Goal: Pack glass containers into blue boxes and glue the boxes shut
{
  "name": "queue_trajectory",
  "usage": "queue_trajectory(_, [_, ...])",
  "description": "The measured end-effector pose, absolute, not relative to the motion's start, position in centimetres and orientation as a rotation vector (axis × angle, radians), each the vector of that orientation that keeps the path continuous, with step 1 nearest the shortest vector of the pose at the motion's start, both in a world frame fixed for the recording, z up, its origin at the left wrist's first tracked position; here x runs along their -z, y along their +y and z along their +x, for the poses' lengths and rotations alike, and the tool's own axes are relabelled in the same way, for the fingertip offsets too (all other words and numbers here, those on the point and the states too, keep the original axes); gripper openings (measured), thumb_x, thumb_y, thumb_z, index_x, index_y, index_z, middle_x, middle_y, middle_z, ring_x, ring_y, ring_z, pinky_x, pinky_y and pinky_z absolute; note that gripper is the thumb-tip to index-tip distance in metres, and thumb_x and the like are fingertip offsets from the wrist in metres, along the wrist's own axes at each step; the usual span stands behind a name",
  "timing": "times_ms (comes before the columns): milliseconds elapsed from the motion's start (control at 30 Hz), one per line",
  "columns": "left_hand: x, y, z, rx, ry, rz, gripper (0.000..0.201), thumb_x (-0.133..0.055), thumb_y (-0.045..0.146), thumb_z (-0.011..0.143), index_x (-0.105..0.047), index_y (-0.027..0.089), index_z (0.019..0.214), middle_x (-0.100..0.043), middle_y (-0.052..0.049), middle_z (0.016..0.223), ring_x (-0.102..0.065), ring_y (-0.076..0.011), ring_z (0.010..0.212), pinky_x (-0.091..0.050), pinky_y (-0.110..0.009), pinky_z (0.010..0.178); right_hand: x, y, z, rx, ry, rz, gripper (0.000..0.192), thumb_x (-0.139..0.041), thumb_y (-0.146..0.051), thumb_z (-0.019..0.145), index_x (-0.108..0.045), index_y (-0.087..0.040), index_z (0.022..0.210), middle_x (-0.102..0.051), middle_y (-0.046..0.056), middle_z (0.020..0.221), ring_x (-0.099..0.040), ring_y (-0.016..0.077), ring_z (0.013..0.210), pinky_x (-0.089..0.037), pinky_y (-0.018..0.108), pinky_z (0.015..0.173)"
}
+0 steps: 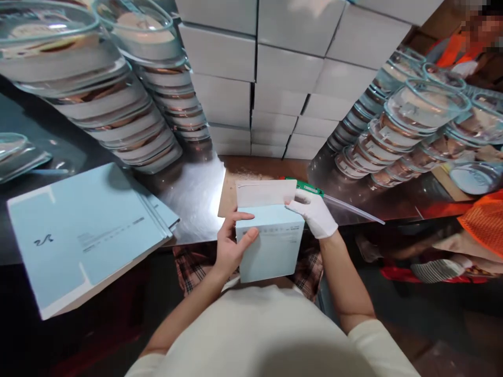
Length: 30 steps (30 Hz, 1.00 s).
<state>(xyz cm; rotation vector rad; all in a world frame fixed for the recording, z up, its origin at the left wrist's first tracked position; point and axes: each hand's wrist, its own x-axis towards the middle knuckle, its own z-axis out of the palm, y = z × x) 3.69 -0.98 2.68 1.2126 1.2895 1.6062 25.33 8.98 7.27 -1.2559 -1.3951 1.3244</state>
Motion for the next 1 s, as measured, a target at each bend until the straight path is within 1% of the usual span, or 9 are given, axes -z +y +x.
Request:
queue_trajectory(100, [-2.2,-0.7,4.2,-1.68,1.232,1.096,0.052,-0.085,0.062,0.08,-0.061,0.027,0.11,-0.066,-0.011,0.135,-0.069,-0.0275,0.119,-0.056,-0.037,0.095,-7.4,8.7,24.8,-1.404,-1.412,-1.135,0.063,-0.091,-0.069,0.065,-0.083,-0.018,0.1,-0.082,0.007,0.1,-0.076,0.0261,0.096,-0.062,0.043,0.093])
queue_trajectory(233, [-1.9,0.2,3.8,-1.802,1.042,1.006,0.073,-0.086,0.057,0.082,-0.039,0.036,0.135,-0.07,-0.006,0.119,-0.073,-0.0244,0.113,-0.057,-0.041,0.099,-8.6,8.3,26.8,-1.38,-1.874,-0.798,0.082,-0.07,-0.091,0.072,-0.082,-0.021,0.112,-0.076,0.013,0.127,-0.071,0.0314,0.121,-0.055,0.048,0.108])
queue_trajectory(367, [-2.3,0.6,2.6,-1.755,1.119,1.238,0.049,-0.082,0.063,0.083,-0.064,0.024,0.106,-0.069,-0.01,0.116,-0.07,-0.0265,0.115,-0.054,-0.04,0.101,-9.5,8.2,27.0,-1.038,-2.247,-0.614,0.044,-0.077,-0.054,0.093,-0.076,-0.024,0.125,-0.07,0.013,0.129,-0.066,0.0262,0.124,-0.053,0.047,0.112])
queue_trajectory(467, [-2.9,0.4,2.0,-1.697,1.148,1.311,0.041,-0.077,0.062,0.089,-0.07,0.021,0.087,-0.071,-0.01,0.119,-0.069,-0.026,0.117,-0.053,-0.038,0.101,-9.2,8.3,26.3,-0.874,-2.375,-0.449,0.036,-0.069,-0.037,0.101,-0.073,-0.025,0.135,-0.065,0.014,0.132,-0.062,0.024,0.126,-0.053,0.045,0.112])
queue_trajectory(767, [-2.5,1.3,2.7,-1.67,1.149,1.128,0.043,-0.077,0.065,0.087,-0.075,0.022,0.083,-0.076,-0.007,0.095,-0.072,-0.0235,0.102,-0.055,-0.037,0.101,-5.1,7.0,24.9,-0.671,-2.069,-0.718,0.027,-0.069,-0.046,0.1,-0.067,-0.024,0.115,-0.063,0.009,0.115,-0.068,0.0237,0.112,-0.059,0.043,0.099])
queue_trajectory(833, [-2.4,1.8,2.6,-1.692,1.205,1.015,0.046,-0.081,0.067,0.082,-0.074,0.021,0.082,-0.076,-0.007,0.097,-0.072,-0.0241,0.105,-0.055,-0.036,0.102,-3.5,6.7,24.3,-0.548,-1.88,-0.832,0.04,-0.066,-0.058,0.099,-0.061,-0.025,0.122,-0.061,0.012,0.123,-0.068,0.0271,0.117,-0.058,0.046,0.099])
queue_trajectory(900, [-2.5,2.3,1.9,-1.765,1.267,0.782,0.05,-0.085,0.069,0.075,-0.071,0.021,0.085,-0.075,-0.004,0.096,-0.072,-0.021,0.096,-0.057,-0.033,0.095,-2.2,5.8,24.0,-0.35,-1.791,-0.925,0.075,-0.066,-0.074,0.091,-0.049,-0.023,0.143,-0.053,0.02,0.143,-0.06,0.0356,0.134,-0.056,0.054,0.104])
queue_trajectory(967, [-2.9,2.7,1.1,-1.844,1.284,0.502,0.057,-0.087,0.071,0.07,-0.067,0.023,0.093,-0.073,0.0,0.091,-0.07,-0.0166,0.08,-0.059,-0.03,0.082,-1.5,4.4,24.0,-0.067,-1.879,-0.93,0.101,-0.07,-0.086,0.078,-0.041,-0.025,0.153,-0.046,0.022,0.154,-0.049,0.0433,0.145,-0.045,0.065,0.116])
queue_trajectory(1000, [-3.1,2.9,0.7,-1.857,1.27,0.407,0.061,-0.088,0.072,0.068,-0.065,0.024,0.097,-0.072,0.002,0.089,-0.068,-0.0154,0.074,-0.06,-0.029,0.076,-1.4,3.7,24.1,0.095,-1.995,-0.881,0.098,-0.074,-0.084,0.075,-0.045,-0.03,0.151,-0.051,0.017,0.153,-0.049,0.0427,0.145,-0.035,0.069,0.123])
